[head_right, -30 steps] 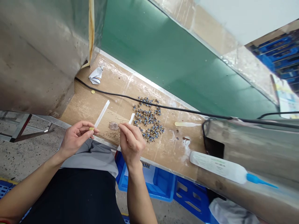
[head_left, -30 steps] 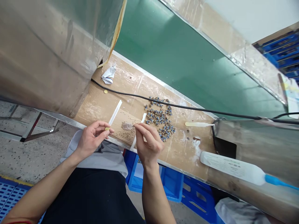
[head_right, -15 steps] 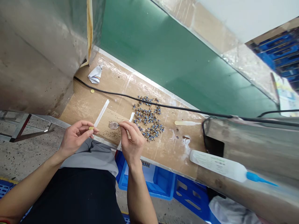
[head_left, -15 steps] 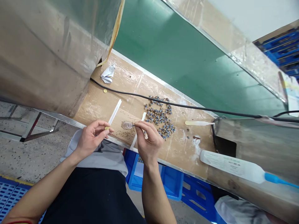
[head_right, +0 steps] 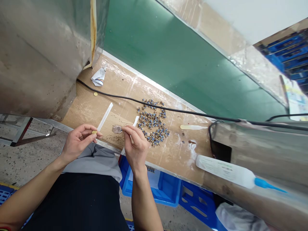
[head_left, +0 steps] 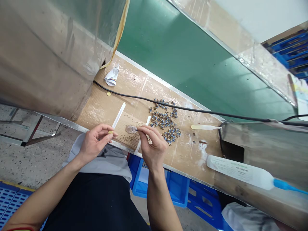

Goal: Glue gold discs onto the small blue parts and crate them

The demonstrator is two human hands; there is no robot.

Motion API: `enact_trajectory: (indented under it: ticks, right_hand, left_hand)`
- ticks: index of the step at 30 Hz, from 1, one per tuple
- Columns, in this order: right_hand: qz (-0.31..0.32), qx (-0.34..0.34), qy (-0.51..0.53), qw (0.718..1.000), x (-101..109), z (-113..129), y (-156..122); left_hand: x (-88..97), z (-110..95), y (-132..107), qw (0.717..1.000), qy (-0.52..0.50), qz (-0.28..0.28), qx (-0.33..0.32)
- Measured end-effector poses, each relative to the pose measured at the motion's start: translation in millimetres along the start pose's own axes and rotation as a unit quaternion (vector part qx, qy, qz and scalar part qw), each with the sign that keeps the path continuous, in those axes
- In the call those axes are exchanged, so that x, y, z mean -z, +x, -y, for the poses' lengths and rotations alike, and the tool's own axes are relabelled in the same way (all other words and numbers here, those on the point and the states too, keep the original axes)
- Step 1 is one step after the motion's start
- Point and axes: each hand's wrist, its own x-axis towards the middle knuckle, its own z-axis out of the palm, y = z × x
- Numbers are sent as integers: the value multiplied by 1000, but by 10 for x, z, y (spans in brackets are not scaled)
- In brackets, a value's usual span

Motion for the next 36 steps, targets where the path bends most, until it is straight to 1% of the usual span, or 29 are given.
enact_trajectory:
  ticks: [5,11,19,23,31,36]
  right_hand:
    - [9,11,-2,1000,29,18,11]
    - [-32,19,-15,999,31,-10,44]
    - [-31,54,-49,997,-34,-28,18]
    - [-43,74,-66,994,-31,-39,18]
    - [-47,56,-54,996,-27,-22,19]
    - [-51,37,-47,997,-14,-27,1]
  left_hand:
    - [5,18,5,1000,-1,2,-2]
    - [14,23,7,1000,-6,5,-3]
    - [23,41,5,1000,-8,5,-5]
    - [15,44,16,1000,-7,1,-4]
    - [22,83,27,1000,-30,1,2]
    - [-5,58,9,999,-36,-5,-5]
